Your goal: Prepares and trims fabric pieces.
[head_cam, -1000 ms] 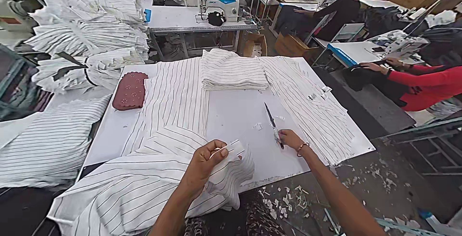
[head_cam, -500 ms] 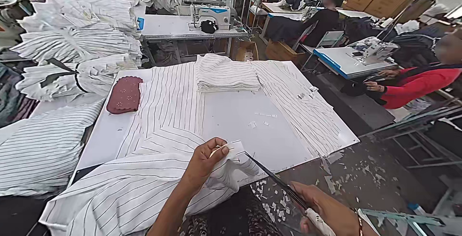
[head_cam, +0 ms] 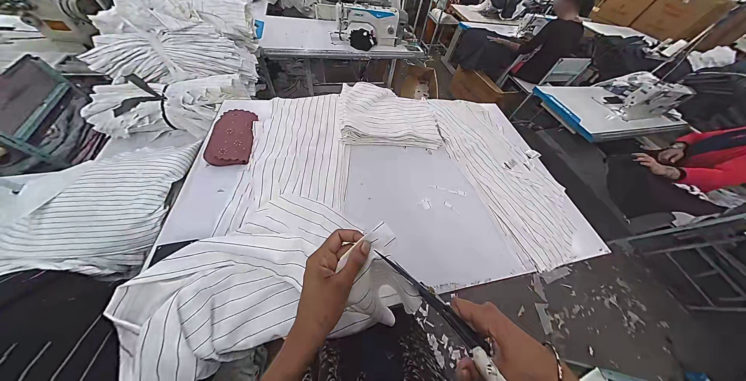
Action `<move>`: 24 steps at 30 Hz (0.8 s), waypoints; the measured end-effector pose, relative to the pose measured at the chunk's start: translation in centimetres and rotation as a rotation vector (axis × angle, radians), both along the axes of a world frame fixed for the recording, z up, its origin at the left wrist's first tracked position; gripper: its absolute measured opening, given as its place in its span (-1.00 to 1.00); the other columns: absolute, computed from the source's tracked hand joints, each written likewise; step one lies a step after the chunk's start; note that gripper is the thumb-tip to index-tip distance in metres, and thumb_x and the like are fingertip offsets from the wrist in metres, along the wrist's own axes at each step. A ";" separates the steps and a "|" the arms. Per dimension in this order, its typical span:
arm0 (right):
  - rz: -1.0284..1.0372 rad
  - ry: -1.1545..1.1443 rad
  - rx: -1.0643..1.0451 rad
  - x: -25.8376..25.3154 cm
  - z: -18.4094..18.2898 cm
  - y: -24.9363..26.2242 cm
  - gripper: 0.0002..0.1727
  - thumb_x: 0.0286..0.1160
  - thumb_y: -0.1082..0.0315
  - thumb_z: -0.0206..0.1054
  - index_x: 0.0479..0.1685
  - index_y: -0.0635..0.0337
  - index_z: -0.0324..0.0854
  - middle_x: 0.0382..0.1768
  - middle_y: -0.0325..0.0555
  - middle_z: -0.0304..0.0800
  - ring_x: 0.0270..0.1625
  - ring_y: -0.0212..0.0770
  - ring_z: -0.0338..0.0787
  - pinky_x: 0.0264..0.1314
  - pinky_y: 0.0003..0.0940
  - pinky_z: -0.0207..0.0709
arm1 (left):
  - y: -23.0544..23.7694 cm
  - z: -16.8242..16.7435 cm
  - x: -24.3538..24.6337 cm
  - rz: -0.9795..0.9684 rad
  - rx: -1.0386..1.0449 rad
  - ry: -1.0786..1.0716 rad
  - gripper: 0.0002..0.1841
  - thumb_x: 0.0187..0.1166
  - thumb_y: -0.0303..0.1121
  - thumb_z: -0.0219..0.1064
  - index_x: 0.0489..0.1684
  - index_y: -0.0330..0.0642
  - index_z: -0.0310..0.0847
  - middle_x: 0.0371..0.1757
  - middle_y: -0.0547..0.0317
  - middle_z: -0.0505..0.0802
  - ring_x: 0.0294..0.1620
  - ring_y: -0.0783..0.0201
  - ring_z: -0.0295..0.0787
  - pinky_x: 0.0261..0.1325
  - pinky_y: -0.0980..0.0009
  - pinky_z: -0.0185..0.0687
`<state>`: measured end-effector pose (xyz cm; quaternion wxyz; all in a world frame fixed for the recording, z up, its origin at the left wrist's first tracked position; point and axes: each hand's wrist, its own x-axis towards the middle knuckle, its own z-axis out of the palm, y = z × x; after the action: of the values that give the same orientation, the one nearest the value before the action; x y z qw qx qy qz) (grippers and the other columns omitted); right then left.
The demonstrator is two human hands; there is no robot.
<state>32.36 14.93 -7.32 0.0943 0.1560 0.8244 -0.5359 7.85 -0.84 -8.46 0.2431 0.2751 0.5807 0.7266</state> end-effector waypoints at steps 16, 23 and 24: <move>-0.106 0.113 -0.107 -2.9 -2.5 0.1 -0.53 0.47 0.05 0.49 -0.20 0.36 0.52 -0.57 -0.20 0.52 -0.49 -0.43 0.51 -0.38 -0.43 0.38 | 3.6 -0.4 -0.4 -0.034 -0.109 0.067 -0.96 0.51 -0.40 0.36 -0.22 -0.10 0.70 -0.44 0.57 0.87 -0.43 0.74 0.72 -0.33 0.76 0.58; -0.208 0.196 0.082 -4.5 -3.3 1.2 -0.60 0.45 0.19 0.50 -0.35 0.45 0.59 -0.66 0.00 0.62 -0.61 -0.30 0.58 -0.51 -0.34 0.37 | 6.1 0.0 -1.3 -0.037 -0.080 -0.015 -0.93 0.51 -0.47 0.32 -0.21 -0.09 0.70 -0.47 0.58 0.85 -0.50 0.74 0.67 -0.42 0.77 0.52; -0.224 0.188 0.087 -4.7 -3.4 1.4 -0.62 0.44 0.21 0.51 -0.32 0.45 0.60 -0.65 0.02 0.64 -0.60 -0.27 0.61 -0.50 -0.31 0.40 | 6.5 0.0 -1.4 -0.036 -0.075 -0.019 -0.92 0.51 -0.48 0.31 -0.21 -0.09 0.70 -0.46 0.58 0.85 -0.49 0.74 0.68 -0.40 0.77 0.53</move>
<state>27.65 16.31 -10.70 -0.0506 0.1998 0.8295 -0.5191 6.45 5.67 -8.47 0.2716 0.2691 0.6001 0.7027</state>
